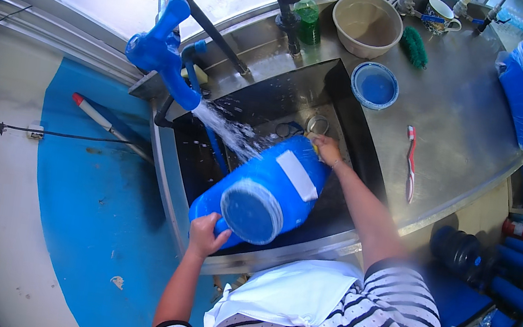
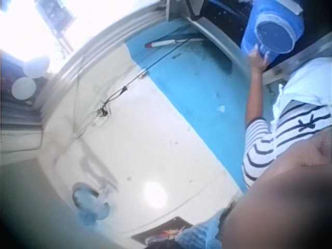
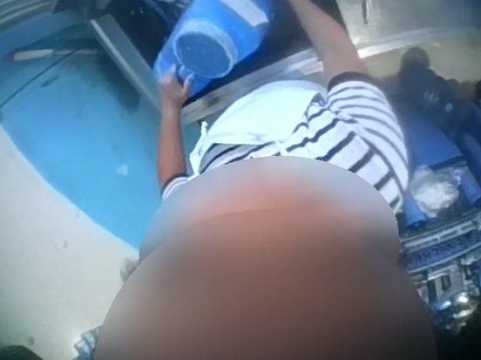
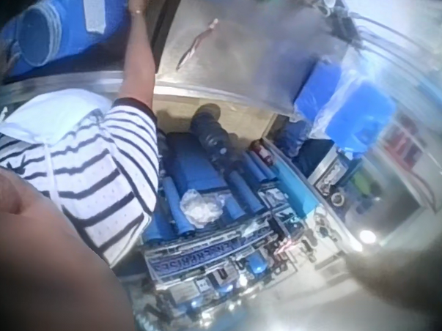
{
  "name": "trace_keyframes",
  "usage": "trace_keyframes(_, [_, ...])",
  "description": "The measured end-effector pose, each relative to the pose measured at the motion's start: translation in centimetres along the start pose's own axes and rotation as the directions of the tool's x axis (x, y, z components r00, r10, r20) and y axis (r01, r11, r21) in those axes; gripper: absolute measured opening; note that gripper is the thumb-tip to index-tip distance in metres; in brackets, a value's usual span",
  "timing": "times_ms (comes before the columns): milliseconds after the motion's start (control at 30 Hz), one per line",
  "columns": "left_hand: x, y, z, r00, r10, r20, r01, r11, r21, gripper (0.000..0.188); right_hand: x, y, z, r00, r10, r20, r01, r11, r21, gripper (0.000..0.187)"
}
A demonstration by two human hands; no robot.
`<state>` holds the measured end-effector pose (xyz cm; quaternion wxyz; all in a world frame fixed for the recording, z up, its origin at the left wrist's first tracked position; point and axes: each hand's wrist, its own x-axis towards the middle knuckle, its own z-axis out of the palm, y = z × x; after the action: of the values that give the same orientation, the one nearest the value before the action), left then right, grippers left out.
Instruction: The person uses a red heat gun to shrink-wrap a blue plastic water container, then removes the wrap and places the container in a sink. They rinse the container under running water and scrub the interior with a toothbrush. The person repeats the shrink-wrapping process on a second container and cleans it in the same way.
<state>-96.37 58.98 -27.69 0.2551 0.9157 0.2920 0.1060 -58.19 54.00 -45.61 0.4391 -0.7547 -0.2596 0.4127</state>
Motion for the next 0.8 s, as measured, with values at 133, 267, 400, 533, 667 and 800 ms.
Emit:
trace_keyframes(133, [-2.6, 0.1, 1.2, 0.988, 0.142, 0.058, -0.148, 0.981, 0.123, 0.036, -7.3, -5.0, 1.1, 0.833, -0.552, -0.046, 0.553, 0.826, 0.104, 0.028])
trace_keyframes(267, [-3.6, 0.0, 2.3, 0.973, 0.229, -0.004, -0.225, 0.957, 0.184, 0.039, -11.9, -11.3, 0.8, 0.639, -0.689, 0.343, 0.714, 0.697, 0.07, 0.023])
trace_keyframes(400, [-3.5, -0.2, 2.5, 0.967, 0.254, -0.027, -0.242, 0.945, 0.219, 0.043, -2.9, -9.5, -0.3, 0.676, -0.466, 0.57, 0.669, 0.713, -0.21, 0.038])
trace_keyframes(533, [-3.2, -0.4, 2.5, 0.967, 0.249, -0.051, -0.231, 0.944, 0.235, 0.045, 7.5, -1.0, -1.1, 0.786, -0.065, 0.615, 0.492, 0.668, -0.558, 0.036])
trace_keyframes(667, [-3.2, -0.3, 2.5, 0.973, 0.223, -0.054, -0.205, 0.951, 0.23, 0.044, 10.4, 6.1, -0.5, 0.835, -0.009, 0.55, 0.281, 0.866, -0.413, 0.035])
trace_keyframes(800, [-3.2, -0.1, 2.4, 0.974, 0.219, -0.062, -0.198, 0.95, 0.242, 0.043, 5.6, 12.5, -0.2, 0.953, 0.141, 0.269, -0.051, 0.947, -0.316, 0.047])
